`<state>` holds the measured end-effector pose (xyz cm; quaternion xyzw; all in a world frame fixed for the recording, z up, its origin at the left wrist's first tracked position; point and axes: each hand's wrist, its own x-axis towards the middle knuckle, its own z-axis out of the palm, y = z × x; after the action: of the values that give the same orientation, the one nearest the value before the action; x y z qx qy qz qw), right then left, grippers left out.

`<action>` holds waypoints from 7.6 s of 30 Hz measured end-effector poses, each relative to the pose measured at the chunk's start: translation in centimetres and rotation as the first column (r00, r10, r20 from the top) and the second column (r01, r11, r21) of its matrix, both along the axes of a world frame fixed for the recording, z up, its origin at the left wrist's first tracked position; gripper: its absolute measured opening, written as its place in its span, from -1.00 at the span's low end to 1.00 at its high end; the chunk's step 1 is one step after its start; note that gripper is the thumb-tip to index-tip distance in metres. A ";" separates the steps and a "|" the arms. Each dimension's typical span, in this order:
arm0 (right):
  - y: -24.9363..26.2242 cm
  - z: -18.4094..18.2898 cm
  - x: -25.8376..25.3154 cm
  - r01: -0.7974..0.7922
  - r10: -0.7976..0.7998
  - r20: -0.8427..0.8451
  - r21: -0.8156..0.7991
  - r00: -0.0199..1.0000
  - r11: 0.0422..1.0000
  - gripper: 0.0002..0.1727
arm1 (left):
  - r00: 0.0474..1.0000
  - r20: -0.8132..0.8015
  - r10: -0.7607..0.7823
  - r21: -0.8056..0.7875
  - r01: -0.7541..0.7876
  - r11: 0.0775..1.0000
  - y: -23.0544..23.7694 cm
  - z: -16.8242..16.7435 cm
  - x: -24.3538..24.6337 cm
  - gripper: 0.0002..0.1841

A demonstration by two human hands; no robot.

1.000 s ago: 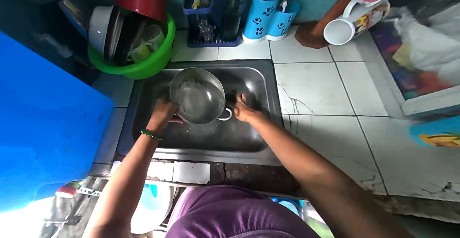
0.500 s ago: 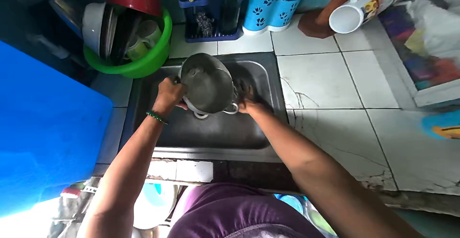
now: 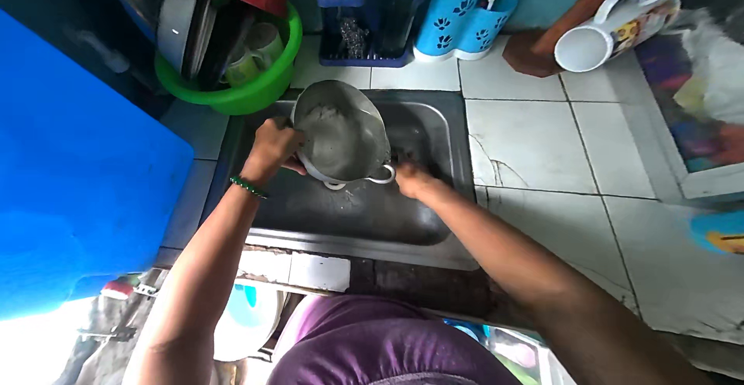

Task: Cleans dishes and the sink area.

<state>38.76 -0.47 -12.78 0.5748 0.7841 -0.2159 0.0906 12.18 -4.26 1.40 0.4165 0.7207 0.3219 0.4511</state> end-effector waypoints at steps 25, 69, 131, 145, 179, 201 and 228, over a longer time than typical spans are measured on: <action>-4.3 -2.4 -21.0 -0.635 0.510 -0.515 -0.091 0.689 0.767 -0.58 | 0.899 0.122 0.421 0.121 -0.434 0.893 -11.3 4.5 -9.9 -0.81; -1.9 -1.9 -1.2 0.089 -0.089 -0.074 -0.012 0.993 0.996 -0.29 | 0.938 0.162 0.306 0.087 -0.322 0.943 -11.6 -1.4 -7.1 -0.72; 1.6 -5.6 -3.1 0.042 -0.010 -0.124 0.261 0.992 0.964 -0.01 | 0.981 0.124 0.152 0.050 -0.159 0.986 -5.1 1.3 -5.4 -0.72; 3.9 -5.2 -3.7 -0.010 0.025 -0.091 0.161 0.996 0.987 -0.57 | 0.958 0.138 0.250 -0.024 -0.249 0.968 -4.2 0.2 -5.2 -0.72; 1.0 10.3 -2.9 -0.044 0.063 -0.552 0.046 0.832 0.998 -0.81 | 0.948 -0.315 0.052 0.201 0.013 0.980 -1.3 10.3 0.2 -0.66; -0.2 15.2 0.4 -0.115 0.408 -0.459 0.543 0.790 0.832 -0.76 | 0.753 0.452 0.479 -0.083 -0.499 0.863 -2.0 -11.4 -5.2 -0.52; -3.6 5.9 -4.7 -0.086 -0.851 -0.363 -0.902 -0.380 0.424 -0.31 | 0.788 0.268 -0.554 0.553 0.346 0.758 -0.4 -9.7 9.0 -0.57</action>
<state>34.10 -4.10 -6.91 0.4079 0.1024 -0.8032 -0.4220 21.14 -4.71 -8.26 0.6000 0.3806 0.4481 0.5425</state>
